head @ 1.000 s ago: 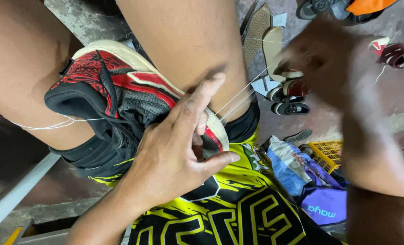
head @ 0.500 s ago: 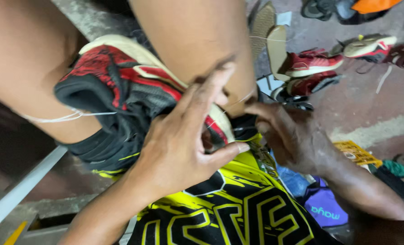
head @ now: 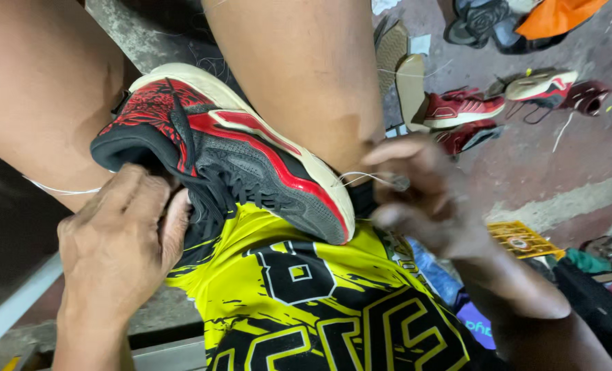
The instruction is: The person stitches the sole of a sneaker using a needle and thread, pulling the thread through the rubber sole by hand.
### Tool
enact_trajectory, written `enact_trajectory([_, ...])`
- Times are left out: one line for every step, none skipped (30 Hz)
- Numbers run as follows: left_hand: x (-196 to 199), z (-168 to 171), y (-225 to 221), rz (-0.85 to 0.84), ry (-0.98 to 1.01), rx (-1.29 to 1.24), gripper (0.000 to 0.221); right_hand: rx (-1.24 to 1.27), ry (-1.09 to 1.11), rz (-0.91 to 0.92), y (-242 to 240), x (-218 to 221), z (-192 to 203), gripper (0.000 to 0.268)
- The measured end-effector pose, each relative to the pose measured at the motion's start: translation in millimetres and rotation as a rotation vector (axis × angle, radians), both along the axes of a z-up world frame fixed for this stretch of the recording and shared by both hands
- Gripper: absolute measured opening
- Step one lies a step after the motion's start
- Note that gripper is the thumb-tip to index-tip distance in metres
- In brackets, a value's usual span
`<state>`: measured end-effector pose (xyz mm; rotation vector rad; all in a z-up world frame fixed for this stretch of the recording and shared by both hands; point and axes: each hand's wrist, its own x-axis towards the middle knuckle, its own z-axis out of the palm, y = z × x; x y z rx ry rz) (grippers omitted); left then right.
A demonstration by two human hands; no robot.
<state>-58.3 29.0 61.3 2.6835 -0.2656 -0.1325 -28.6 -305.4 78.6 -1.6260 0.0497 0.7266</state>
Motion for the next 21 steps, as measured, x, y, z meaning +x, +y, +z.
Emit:
enact_trajectory([-2.9, -4.4, 1.7, -0.004, 0.006, -0.027, 0.016, -0.024, -0.094, 0.097, 8.0, 0.0, -8.6, 0.057])
enact_trajectory([-5.5, -6.9, 5.2, -0.021, 0.017, -0.053, 0.019, -0.046, -0.182, 0.181, 15.0, -4.2, -15.1, 0.066])
enact_trajectory([-8.9, -8.0, 8.7, 0.034, 0.068, -0.096, 0.023, -0.079, -0.144, 0.165, 19.3, -8.3, -19.6, 0.067])
enact_trajectory([-9.8, -10.7, 13.6, 0.077, 0.093, -0.132, 0.021, -0.112, -0.110, 0.146, 23.5, -11.2, -24.8, 0.068])
enact_trajectory([-9.6, -15.4, 19.2, 0.118, 0.111, -0.162, 0.020, -0.144, -0.076, 0.127, 26.5, -13.8, -28.0, 0.069])
enact_trajectory([-12.7, -18.4, 24.7, 0.179, 0.129, -0.187, 0.018, -0.106, -0.033, 0.093, 28.1, -14.5, -30.5, 0.066])
enact_trajectory([-15.4, -22.9, 31.2, 0.234, 0.141, -0.199, 0.016, -0.067, 0.010, 0.060, 29.4, -14.2, -33.2, 0.063])
enact_trajectory([-17.3, -29.0, 38.6, 0.289, 0.160, -0.211, 0.014, -0.029, 0.057, 0.022, 30.2, -14.5, -35.2, 0.060])
enact_trajectory([-18.4, -35.8, 46.6, 0.345, 0.179, -0.224, 0.013, -0.039, 0.041, 0.049, 29.7, -14.0, -36.7, 0.059])
enact_trajectory([-11.7, -47.0, 57.0, 0.397, 0.193, -0.241, 0.012, -0.054, 0.017, 0.063, 29.4, -13.0, -38.4, 0.058])
enact_trajectory([-4.7, -52.5, 62.0, 0.445, 0.212, -0.251, 0.011, -0.069, -0.007, 0.077, 29.1, -12.4, -39.1, 0.057])
enact_trajectory([-1.2, -52.1, 64.3, 0.499, 0.234, -0.250, 0.011, -0.054, 0.066, 0.039, 28.9, -12.9, -38.6, 0.057])
enact_trajectory([1.8, -48.7, 65.0, 0.556, 0.263, -0.239, 0.011, -0.039, 0.138, 0.001, 29.8, -14.5, -37.4, 0.057])
enact_trajectory([-3.1, -56.2, 81.6, 0.627, 0.280, -0.214, 0.012, -0.012, 0.205, -0.018, 32.6, -13.3, -39.8, 0.057])
enact_trajectory([-7.2, -62.4, 98.6, 0.698, 0.297, -0.179, 0.013, -0.030, 0.171, 0.008, 34.1, -11.8, -40.3, 0.057])
enact_trajectory([-8.7, -64.4, 114.0, 0.755, 0.321, -0.133, 0.014, -0.047, 0.141, 0.027, 34.3, -10.2, -37.8, 0.056])
enact_trajectory([-10.3, -55.9, 117.8, 0.805, 0.331, -0.091, 0.016, -0.063, 0.111, 0.045, 35.4, -8.4, -36.3, 0.056])
enact_trajectory([-14.1, -45.5, 115.5, 0.804, 0.308, -0.054, 0.017, -0.099, 0.089, 0.067, 36.6, -7.8, -34.6, 0.056])
enact_trajectory([-18.0, -33.9, 107.8, 0.746, 0.252, -0.031, 0.019, -0.135, 0.066, 0.088, 36.7, -7.2, -32.4, 0.056])
enact_trajectory([-24.0, -22.9, 90.9, 0.575, 0.138, -0.050, 0.021, -0.178, 0.040, 0.103, 36.7, -6.3, -30.9, 0.056])
enact_trajectory([-25.9, -13.6, 72.5, 0.356, 0.010, -0.075, 0.021, -0.207, 0.006, 0.132, 36.9, -4.8, -30.9, 0.057])
